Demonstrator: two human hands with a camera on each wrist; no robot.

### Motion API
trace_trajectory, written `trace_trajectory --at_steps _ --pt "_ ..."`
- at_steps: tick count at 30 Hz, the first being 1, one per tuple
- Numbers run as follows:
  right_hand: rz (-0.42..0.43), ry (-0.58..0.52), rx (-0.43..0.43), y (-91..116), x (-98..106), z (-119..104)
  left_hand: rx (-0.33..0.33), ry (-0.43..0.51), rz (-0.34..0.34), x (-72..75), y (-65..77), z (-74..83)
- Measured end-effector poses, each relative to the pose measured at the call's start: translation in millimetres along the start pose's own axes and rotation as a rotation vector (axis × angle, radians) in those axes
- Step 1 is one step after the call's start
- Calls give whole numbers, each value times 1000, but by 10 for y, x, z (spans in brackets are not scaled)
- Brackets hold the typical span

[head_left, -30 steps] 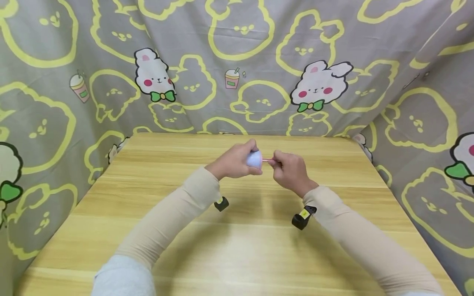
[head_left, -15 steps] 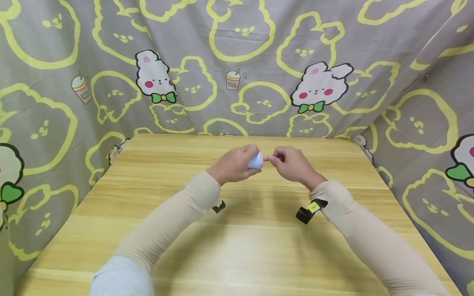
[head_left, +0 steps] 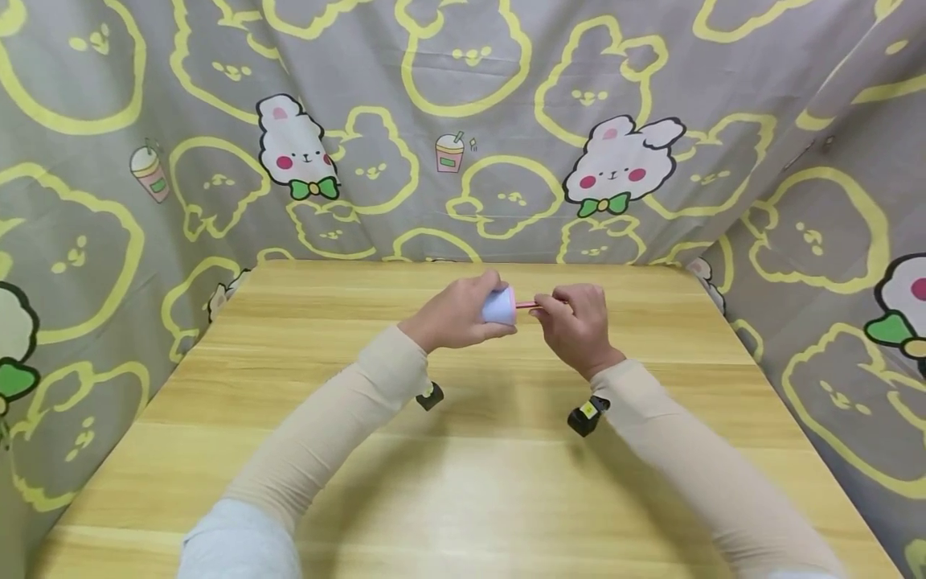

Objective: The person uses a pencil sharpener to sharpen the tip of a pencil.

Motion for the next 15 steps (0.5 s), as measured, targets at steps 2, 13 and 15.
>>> trace_trajectory --at_steps 2,13,15 --pt "55 -16 32 22 -64 -6 20 50 -26 -7 15 -1" --pt "-108 -1 -54 -47 -123 -51 -68 -82 -13 -9 6 -63" --pt "-243 -33 -210 -116 -98 -81 -91 -145 12 1 5 -73"
Point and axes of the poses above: each hand's wrist, its own y-axis away from the middle knuckle, its own x-axis out of the back of the hand, z = x × y, the point moved 2 cm from there along -y, towards the middle knuckle, and after that the axes turned 10 degrees about -y, right-handed, at the moved point
